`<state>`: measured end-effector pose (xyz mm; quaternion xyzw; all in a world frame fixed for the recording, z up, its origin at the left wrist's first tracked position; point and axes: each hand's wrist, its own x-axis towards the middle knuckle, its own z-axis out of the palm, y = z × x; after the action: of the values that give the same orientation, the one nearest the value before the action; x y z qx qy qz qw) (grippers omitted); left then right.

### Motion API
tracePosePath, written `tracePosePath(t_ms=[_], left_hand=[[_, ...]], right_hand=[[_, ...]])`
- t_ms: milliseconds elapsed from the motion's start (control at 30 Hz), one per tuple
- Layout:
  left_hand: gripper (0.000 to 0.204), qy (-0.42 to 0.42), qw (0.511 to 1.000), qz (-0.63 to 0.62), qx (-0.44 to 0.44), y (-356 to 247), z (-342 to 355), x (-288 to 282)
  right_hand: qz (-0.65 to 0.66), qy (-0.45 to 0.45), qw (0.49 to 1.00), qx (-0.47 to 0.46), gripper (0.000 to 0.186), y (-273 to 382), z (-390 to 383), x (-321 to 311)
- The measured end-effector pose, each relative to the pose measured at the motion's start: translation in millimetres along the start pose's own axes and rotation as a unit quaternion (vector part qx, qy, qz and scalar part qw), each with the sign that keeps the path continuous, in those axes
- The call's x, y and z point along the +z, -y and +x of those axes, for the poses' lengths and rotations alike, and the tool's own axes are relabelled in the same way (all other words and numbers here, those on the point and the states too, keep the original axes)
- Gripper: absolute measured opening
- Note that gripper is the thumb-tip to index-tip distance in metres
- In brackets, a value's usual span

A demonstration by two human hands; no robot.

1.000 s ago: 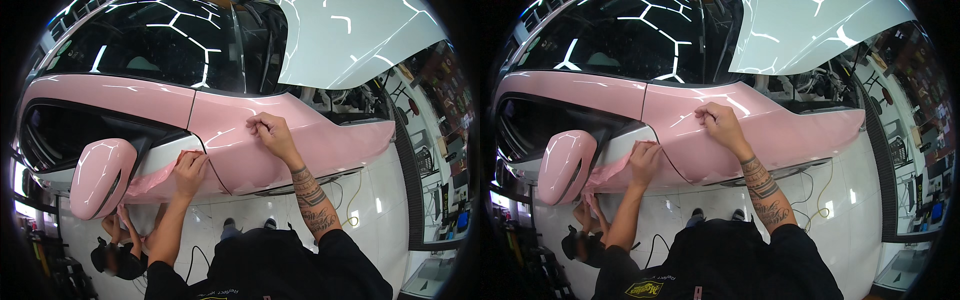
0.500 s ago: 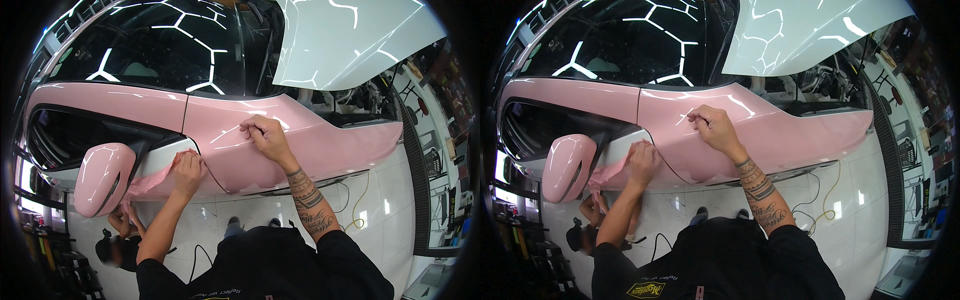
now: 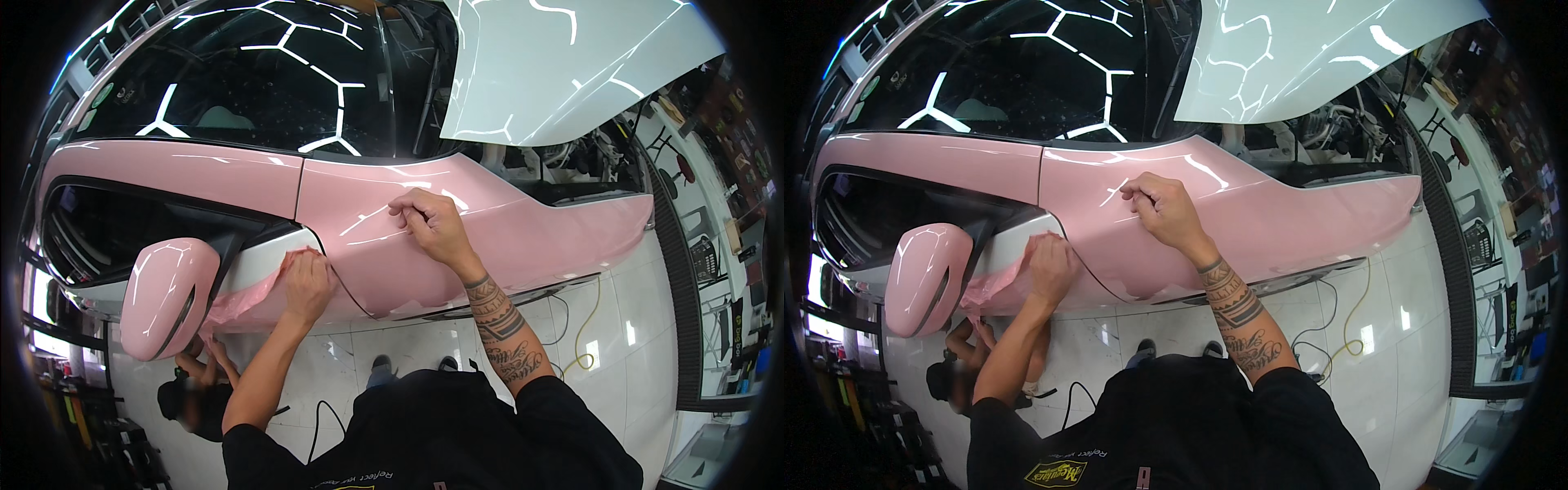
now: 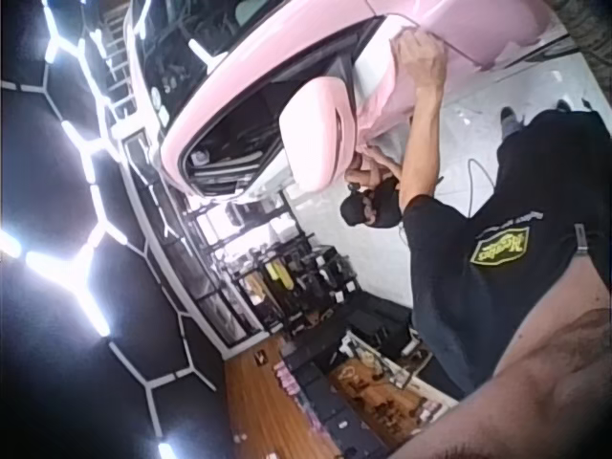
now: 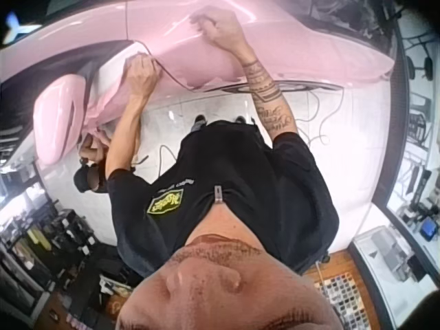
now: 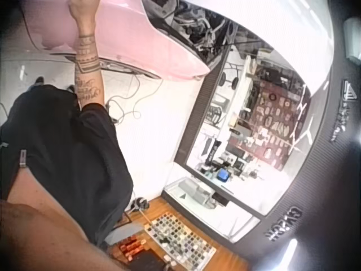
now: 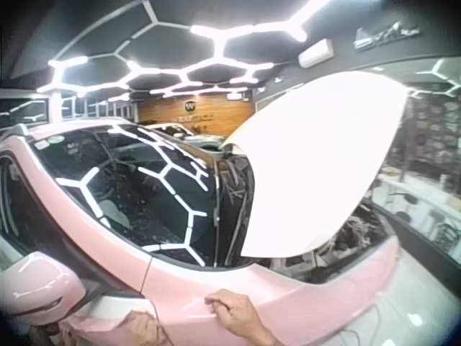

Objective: The person applies a pink vinyl wrap to the side of a white car, smoothing it with a squeegee and cutting excess material with a knife. They work on the front fender and door area, using a heat gun to help the vinyl conform to the curves.

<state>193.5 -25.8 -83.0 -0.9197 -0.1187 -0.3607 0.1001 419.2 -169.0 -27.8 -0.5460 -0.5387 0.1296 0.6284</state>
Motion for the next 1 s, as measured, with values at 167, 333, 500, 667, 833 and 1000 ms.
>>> tracePosePath(t_ms=[167, 333, 500, 667, 833, 1000], left_hand=[[0.019, -0.007, 0.994, -0.108, -0.013, -2.5, -35.6, -2.1], [0.025, -0.103, 0.984, -0.117, -0.081, -17.3, -26.9, 1.3], [0.021, -0.161, 0.973, -0.113, -0.122, -19.0, -15.2, 5.5], [0.021, -0.143, 0.975, -0.12, -0.119, -17.0, -13.0, 3.3], [0.021, -0.148, 0.978, -0.096, -0.112, -11.7, -16.5, 5.8], [0.022, -0.126, 0.984, -0.085, -0.096, -13.5, -15.6, 0.4]], right_hand=[[0.009, -0.006, 1.0, 0.005, 0.023, -0.1, -0.1, 0.4], [0.01, -0.002, 1.0, 0.017, 0.022, 0.7, 0.1, 0.8], [0.01, 0.013, 1.0, 0.017, 0.022, 2.7, -0.9, 1.0], [0.014, 0.014, 1.0, 0.009, 0.023, 0.1, -0.6, 0.0], [0.025, 0.024, 0.999, 0.013, 0.023, 1.7, 0.7, -1.2], [0.028, 0.025, 0.999, 0.003, 0.024, 2.1, 1.3, -3.7]])
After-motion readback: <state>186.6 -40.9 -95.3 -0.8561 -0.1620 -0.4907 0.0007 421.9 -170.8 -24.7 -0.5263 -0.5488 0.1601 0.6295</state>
